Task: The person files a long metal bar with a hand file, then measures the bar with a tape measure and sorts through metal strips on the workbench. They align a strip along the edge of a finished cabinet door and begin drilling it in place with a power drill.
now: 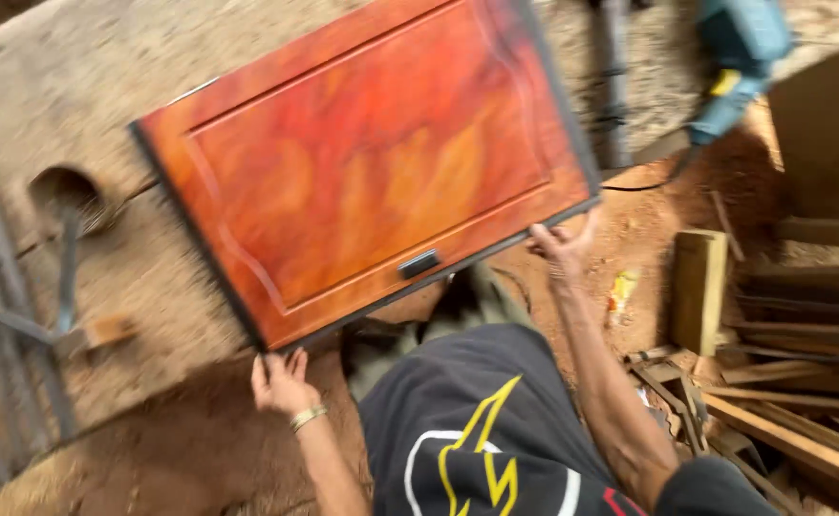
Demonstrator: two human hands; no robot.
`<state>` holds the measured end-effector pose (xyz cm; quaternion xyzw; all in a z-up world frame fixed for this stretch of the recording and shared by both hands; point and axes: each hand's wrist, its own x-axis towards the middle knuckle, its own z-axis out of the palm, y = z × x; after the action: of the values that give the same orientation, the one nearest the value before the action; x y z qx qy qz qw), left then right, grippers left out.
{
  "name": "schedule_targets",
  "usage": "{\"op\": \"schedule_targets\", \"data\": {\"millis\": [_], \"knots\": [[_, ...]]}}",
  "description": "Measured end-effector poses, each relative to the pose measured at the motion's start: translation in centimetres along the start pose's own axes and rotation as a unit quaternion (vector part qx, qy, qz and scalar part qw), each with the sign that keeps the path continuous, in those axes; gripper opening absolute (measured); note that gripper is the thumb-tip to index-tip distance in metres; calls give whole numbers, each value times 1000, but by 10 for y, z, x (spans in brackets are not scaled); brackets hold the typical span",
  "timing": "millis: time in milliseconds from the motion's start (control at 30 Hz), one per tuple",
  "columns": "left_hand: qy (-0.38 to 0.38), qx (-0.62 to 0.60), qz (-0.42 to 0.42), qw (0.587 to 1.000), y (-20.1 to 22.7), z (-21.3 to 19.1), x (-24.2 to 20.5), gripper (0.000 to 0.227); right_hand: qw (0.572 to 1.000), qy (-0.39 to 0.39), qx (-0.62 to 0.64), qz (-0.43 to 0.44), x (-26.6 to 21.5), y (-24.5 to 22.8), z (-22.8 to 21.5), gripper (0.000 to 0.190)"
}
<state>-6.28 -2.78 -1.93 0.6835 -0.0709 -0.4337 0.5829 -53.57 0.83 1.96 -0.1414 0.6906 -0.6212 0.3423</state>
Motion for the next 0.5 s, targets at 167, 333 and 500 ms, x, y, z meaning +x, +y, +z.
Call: {"op": "schedule_targets", "data": {"millis": [167,333,500], "knots": [[70,46,92,992,17,-2,-20,22,998,-5,57,31,5,-1,-6,116],[64,57,98,991,18,-16,0,24,999,9,27,27,5,-16,7,113],[26,4,86,996,9,-19,2,26,999,40,1,3,18,-18,1,118]]}}
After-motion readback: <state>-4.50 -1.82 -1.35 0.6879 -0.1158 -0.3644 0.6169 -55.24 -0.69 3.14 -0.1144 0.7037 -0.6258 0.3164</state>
